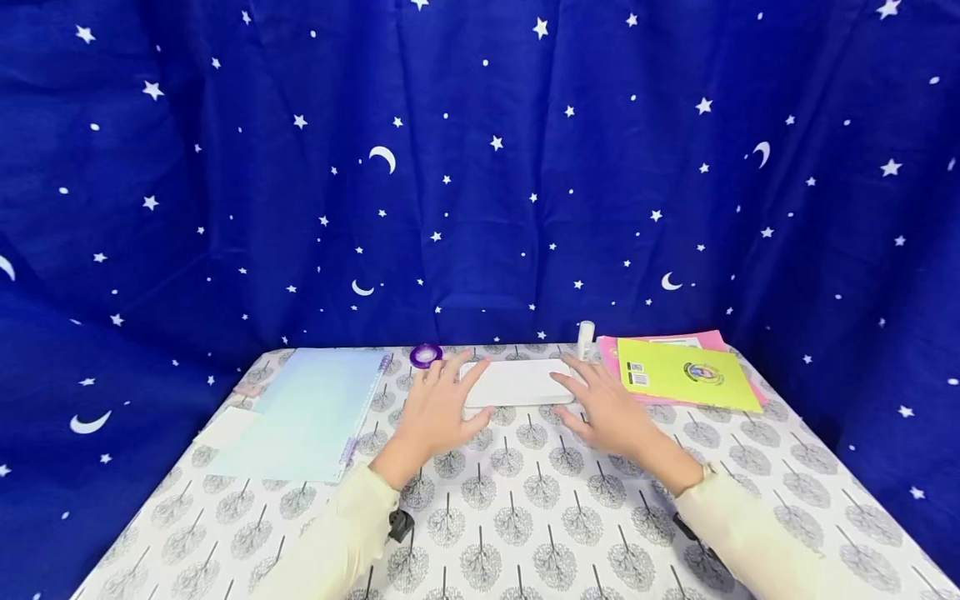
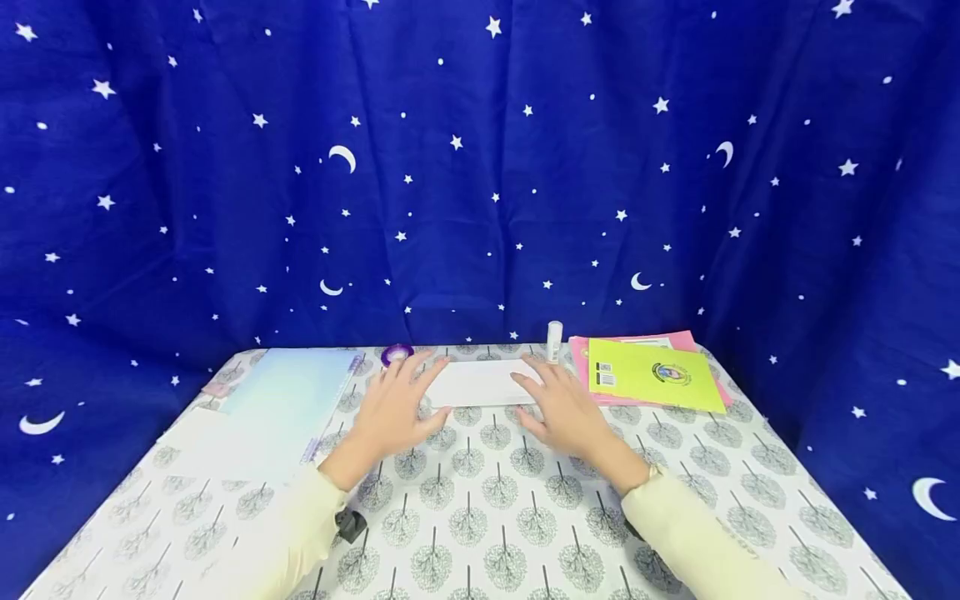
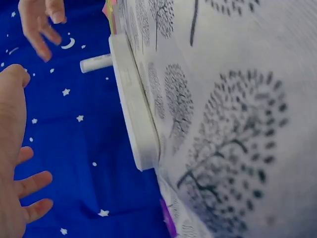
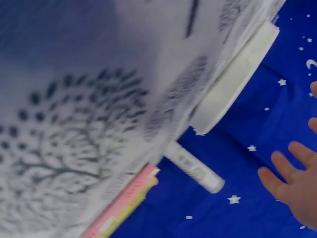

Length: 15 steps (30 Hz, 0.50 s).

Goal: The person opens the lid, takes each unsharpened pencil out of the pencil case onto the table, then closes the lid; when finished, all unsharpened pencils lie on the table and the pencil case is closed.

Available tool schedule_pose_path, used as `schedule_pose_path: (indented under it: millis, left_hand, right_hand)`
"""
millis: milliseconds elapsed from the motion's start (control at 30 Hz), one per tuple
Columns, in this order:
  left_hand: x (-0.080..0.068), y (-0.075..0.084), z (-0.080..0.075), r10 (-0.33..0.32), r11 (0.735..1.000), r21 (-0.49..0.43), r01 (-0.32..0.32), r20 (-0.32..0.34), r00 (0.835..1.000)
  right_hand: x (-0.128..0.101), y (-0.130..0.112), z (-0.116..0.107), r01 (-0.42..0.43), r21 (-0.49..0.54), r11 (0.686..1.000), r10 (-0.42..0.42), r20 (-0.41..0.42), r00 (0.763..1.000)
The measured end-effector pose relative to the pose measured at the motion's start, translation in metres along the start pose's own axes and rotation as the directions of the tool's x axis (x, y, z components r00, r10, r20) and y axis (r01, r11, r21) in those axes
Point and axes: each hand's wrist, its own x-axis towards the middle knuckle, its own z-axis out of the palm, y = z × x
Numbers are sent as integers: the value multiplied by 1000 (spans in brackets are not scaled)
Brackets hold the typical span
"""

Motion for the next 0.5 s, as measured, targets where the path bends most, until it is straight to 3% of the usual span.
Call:
schedule_pose_path:
  millis: [133, 300, 400, 500]
  left_hand:
    - [2, -4, 6, -83, 976, -197, 96, 74, 994]
    - [9, -8, 12, -153, 899, -382, 212, 179, 972]
    - [13, -14, 17, -176, 859, -433, 272, 249, 952]
    - [15, -23, 25, -196, 798, -507, 324, 290, 937]
  right_hand:
    - [-4, 12, 5, -68, 100, 993, 64, 44, 997]
    - [0, 22, 6, -130, 191, 973, 111, 104, 988]
    - [5, 27, 10, -158, 238, 958, 130, 128, 983]
    - [10, 34, 17, -193, 261, 946, 157, 155, 975]
